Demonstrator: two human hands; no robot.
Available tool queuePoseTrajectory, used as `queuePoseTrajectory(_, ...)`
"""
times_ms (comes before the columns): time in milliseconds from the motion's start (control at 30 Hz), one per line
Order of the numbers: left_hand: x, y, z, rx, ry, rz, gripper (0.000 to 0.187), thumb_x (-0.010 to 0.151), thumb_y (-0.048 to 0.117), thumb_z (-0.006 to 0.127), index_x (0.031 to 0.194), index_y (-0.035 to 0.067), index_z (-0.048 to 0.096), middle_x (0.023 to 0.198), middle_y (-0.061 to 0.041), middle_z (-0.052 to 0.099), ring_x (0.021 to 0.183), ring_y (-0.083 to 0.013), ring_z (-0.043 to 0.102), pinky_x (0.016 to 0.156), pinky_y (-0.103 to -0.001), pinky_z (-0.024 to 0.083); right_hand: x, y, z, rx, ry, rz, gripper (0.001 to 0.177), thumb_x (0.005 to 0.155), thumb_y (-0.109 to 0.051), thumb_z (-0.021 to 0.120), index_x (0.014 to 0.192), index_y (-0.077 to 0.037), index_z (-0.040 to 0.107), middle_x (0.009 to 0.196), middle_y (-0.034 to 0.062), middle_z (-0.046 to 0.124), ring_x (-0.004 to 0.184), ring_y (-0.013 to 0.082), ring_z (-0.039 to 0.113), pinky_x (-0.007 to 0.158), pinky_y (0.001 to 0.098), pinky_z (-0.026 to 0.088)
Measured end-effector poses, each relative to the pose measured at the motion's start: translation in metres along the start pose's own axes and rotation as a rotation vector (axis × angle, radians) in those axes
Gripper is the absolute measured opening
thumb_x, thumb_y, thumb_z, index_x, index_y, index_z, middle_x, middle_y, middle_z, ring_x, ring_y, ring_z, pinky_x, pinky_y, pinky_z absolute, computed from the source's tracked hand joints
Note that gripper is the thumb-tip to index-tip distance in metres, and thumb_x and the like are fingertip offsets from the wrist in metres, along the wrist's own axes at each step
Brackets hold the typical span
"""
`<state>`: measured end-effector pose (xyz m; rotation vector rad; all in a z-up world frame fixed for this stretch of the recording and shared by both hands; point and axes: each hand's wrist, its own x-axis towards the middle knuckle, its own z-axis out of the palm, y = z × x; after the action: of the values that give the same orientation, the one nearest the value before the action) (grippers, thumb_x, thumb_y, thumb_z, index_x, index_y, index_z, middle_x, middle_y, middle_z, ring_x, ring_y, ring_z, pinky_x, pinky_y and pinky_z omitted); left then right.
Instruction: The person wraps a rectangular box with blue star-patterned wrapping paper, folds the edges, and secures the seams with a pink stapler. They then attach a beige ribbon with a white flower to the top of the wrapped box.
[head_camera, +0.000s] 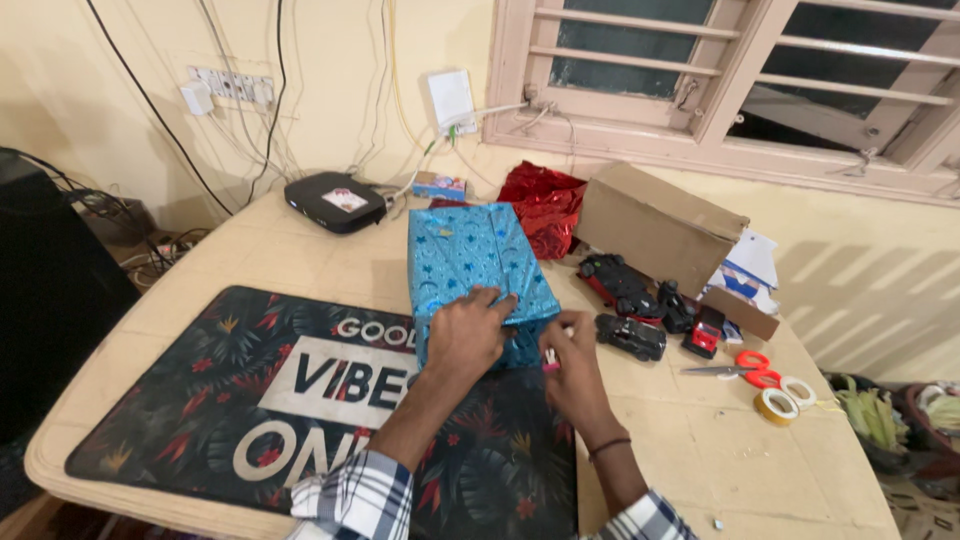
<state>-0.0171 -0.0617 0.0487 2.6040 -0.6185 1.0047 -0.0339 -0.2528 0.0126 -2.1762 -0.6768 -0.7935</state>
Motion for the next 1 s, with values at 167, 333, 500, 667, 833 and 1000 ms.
queuePoseTrajectory(167,-0.003,-0.001,-0.001,-0.054,-0.042,-0.051,0.047,0.074,0.029,0.083,0.118,0.016,0.073,0.118,-0.008,0.071,0.098,-0.0282,0.072,0.075,-0.041,0.058,-0.003,0.015,0.006,0.137,0.076,0.072,0.03,0.085,-0.002,0.072,0.1,-0.004,0.047,0.128,0.0219,0.04,0.126,0.0379,0.048,0.101,0.0446,0.05)
queuePoseTrajectory(333,-0.002,-0.002,0.0,-0.043,-0.035,-0.033,0.047,0.075,0.029,0.083,0.118,0.015,0.073,0.118,-0.008,0.071,0.102,-0.0286,0.071,0.077,-0.041,0.058,-0.003,0.015,0.004,0.029,-0.057,0.11,0.034,0.086,-0.017,0.079,0.099,-0.002,0.051,0.132,0.0233,0.039,0.127,0.0453,0.049,0.091,0.0464,0.052)
queuePoseTrajectory(500,-0.003,-0.003,0.001,-0.019,-0.055,-0.01,0.048,0.077,0.031,0.082,0.12,0.014,0.072,0.118,-0.008,0.07,0.11,-0.0288,0.068,0.083,-0.042,0.058,-0.003,0.006,0.004,-0.043,-0.11,0.289,0.04,0.083,-0.028,0.081,0.099,0.001,0.058,0.139,0.0237,0.04,0.101,0.0414,0.065,0.081,0.0463,0.055)
queuePoseTrajectory(667,-0.003,-0.002,0.001,0.02,-0.051,-0.001,0.049,0.076,0.03,0.082,0.12,0.013,0.071,0.12,-0.009,0.069,0.113,-0.0292,0.067,0.083,-0.042,0.057,-0.005,0.018,0.008,-0.049,-0.024,0.347,0.047,0.078,-0.034,0.086,0.098,0.002,0.064,0.122,0.0183,0.054,0.095,0.0343,0.066,0.082,0.0437,0.055)
queuePoseTrajectory(833,-0.003,-0.002,0.0,0.02,-0.075,-0.004,0.049,0.078,0.031,0.081,0.122,0.014,0.07,0.12,-0.008,0.069,0.115,-0.0289,0.066,0.086,-0.042,0.057,-0.01,0.029,0.015,0.07,-0.174,0.307,0.047,0.088,-0.035,0.077,0.115,0.002,0.065,0.111,0.0205,0.057,0.096,0.035,0.065,0.084,0.0441,0.053)
queuePoseTrajectory(1000,-0.002,-0.001,-0.001,0.024,-0.046,0.001,0.05,0.076,0.032,0.082,0.121,0.014,0.071,0.118,-0.009,0.069,0.113,-0.0304,0.066,0.083,-0.042,0.057,-0.008,0.015,0.007,-0.089,-0.242,0.423,0.049,0.088,-0.038,0.074,0.12,-0.003,0.062,0.12,0.0169,0.054,0.097,0.0359,0.069,0.084,0.0471,0.053)
